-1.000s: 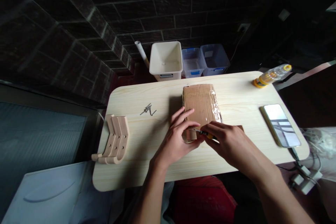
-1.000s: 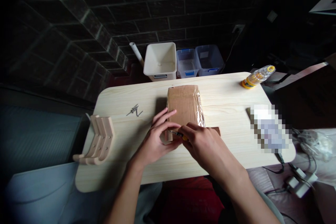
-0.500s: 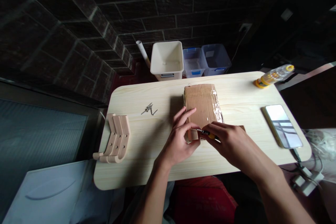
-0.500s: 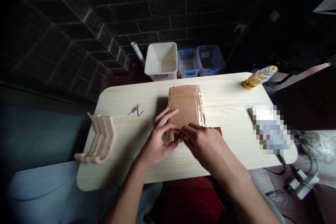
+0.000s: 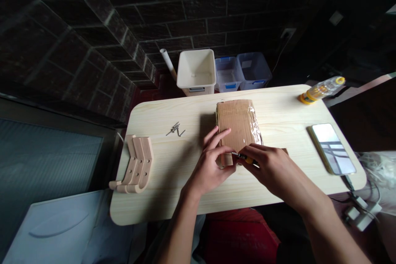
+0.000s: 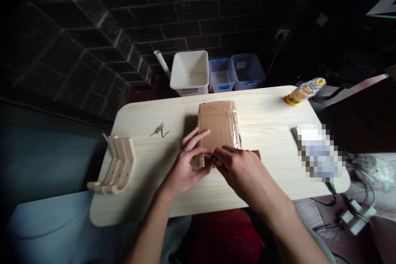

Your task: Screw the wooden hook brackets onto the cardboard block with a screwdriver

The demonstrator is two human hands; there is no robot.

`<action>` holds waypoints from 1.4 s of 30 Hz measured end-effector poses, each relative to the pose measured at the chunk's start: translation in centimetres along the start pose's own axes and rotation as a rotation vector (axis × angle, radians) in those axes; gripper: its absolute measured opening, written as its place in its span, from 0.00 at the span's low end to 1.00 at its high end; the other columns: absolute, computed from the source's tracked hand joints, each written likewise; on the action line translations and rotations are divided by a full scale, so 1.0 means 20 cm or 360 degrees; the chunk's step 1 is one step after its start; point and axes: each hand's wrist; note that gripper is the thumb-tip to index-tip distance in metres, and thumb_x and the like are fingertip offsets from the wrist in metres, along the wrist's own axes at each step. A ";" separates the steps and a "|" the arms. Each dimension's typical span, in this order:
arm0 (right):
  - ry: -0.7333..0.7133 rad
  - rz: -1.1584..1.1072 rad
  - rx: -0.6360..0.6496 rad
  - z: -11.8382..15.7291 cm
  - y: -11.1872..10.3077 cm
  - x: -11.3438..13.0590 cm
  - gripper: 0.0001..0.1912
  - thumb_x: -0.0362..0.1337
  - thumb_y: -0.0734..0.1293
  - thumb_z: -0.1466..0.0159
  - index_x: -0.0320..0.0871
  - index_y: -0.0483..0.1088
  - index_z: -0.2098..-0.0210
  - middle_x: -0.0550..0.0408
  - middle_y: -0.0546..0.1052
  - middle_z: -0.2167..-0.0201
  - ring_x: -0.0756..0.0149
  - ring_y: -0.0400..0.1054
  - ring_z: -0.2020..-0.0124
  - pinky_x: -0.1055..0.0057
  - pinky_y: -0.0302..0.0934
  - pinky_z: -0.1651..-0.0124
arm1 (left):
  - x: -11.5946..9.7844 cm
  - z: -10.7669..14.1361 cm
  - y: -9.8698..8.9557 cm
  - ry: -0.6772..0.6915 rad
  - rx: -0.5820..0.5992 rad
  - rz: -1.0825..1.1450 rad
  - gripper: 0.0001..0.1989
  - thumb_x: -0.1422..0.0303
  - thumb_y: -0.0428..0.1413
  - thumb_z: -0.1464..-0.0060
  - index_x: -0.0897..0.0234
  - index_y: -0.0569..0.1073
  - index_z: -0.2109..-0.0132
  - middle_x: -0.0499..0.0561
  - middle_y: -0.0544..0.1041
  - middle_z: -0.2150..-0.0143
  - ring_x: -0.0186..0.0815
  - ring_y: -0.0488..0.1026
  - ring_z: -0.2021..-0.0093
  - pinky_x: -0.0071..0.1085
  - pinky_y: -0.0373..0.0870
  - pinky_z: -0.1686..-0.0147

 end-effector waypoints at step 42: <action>0.0069 -0.0387 -0.0472 0.17 -0.31 -0.04 0.15 0.45 0.69 0.29 0.53 0.71 0.44 0.57 0.84 0.60 0.66 0.80 0.67 0.74 0.71 0.67 | 0.00 -0.01 0.01 0.0011 -0.0040 0.0004 0.03 0.71 0.64 0.39 0.56 0.81 0.59 0.47 0.65 0.26 0.48 0.50 0.21 0.56 0.58 0.26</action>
Point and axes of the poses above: each hand's wrist, its own z-axis away from the middle knuckle, its own y-axis out of the palm, x = y × z
